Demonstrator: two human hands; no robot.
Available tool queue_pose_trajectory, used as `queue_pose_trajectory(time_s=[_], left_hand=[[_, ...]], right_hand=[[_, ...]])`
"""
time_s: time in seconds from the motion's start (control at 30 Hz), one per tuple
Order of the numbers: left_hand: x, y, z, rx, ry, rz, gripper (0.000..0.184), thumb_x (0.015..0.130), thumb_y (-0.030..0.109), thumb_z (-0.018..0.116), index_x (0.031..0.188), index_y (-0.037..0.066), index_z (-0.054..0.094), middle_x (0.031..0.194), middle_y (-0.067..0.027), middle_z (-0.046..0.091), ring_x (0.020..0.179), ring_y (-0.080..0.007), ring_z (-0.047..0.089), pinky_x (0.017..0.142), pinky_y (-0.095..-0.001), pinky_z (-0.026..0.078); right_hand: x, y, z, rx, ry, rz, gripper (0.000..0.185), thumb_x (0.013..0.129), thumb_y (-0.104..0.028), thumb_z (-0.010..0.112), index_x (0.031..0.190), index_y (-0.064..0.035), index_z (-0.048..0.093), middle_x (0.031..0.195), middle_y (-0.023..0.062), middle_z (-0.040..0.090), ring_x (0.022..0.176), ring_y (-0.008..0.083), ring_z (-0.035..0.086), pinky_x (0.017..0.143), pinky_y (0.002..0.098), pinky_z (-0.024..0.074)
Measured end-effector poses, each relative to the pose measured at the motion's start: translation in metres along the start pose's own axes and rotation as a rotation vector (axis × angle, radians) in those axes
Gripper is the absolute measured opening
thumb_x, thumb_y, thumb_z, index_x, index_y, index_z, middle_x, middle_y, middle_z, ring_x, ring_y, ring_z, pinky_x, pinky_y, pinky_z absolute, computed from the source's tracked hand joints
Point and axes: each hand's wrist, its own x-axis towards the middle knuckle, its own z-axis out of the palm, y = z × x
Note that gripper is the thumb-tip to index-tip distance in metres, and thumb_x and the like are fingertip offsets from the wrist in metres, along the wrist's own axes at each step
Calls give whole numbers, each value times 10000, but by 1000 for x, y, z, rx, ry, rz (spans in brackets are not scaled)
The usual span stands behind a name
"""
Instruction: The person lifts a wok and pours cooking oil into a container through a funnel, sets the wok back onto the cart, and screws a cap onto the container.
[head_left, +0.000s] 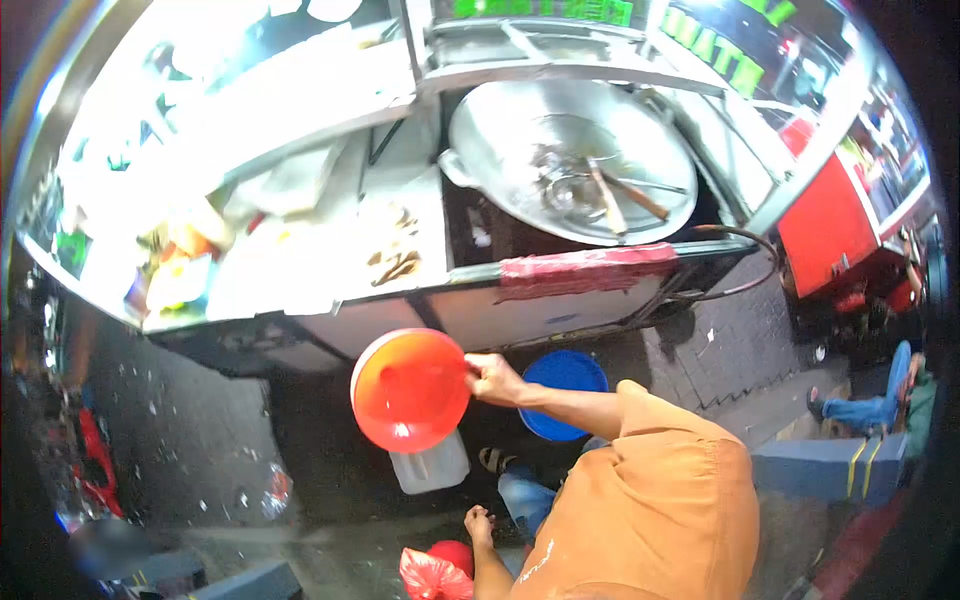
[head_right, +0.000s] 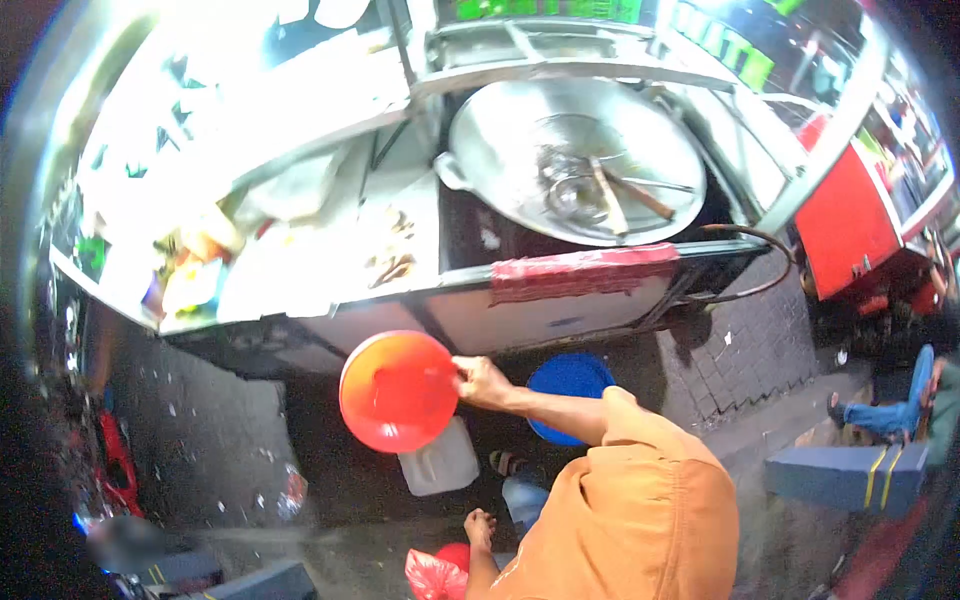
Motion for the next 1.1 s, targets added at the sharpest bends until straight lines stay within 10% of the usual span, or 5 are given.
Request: queue_pose_trajectory(time_s=[0.13, 0.47, 0.73, 1.1], left_hand=[[-12, 48, 48, 58, 4, 44, 252, 893, 228, 497, 1084, 67, 524, 873, -72, 595, 599, -163, 589, 451, -253, 412], [-43, 89, 172, 381, -322, 418, 272, 871, 218, 546, 1079, 43, 530, 789, -54, 579, 559, -133, 562, 431, -237, 410], [-67, 79, 188, 533, -100, 474, 340, 898, 275, 486, 1023, -29, 571, 802, -125, 624, 614, -204, 608, 562, -313, 493], [-41, 45, 178, 801, -162, 515, 285, 694, 304, 746, 734, 29, 681, 642, -100, 642, 546, -137, 583, 514, -322, 465]], right_hand=[[-17, -63, -153, 184, 340, -78, 205, 824, -38, 464, 991, -17, 582, 677, -1, 571, 640, 44, 488, 546, 219, 421], [-6, 21, -448, 496, 1111, 244, 101, 800, -106, 545, 815, -16, 587, 572, 60, 569, 381, 124, 506, 349, 249, 422], [-13, 61, -485, 380, 630, 328, 127, 837, -122, 545, 915, -25, 569, 649, 70, 601, 486, 134, 572, 418, 246, 453], [-127, 29, -378, 118, -142, 365, 224, 842, -236, 615, 771, -23, 623, 689, 33, 638, 598, 80, 586, 564, 218, 474]])
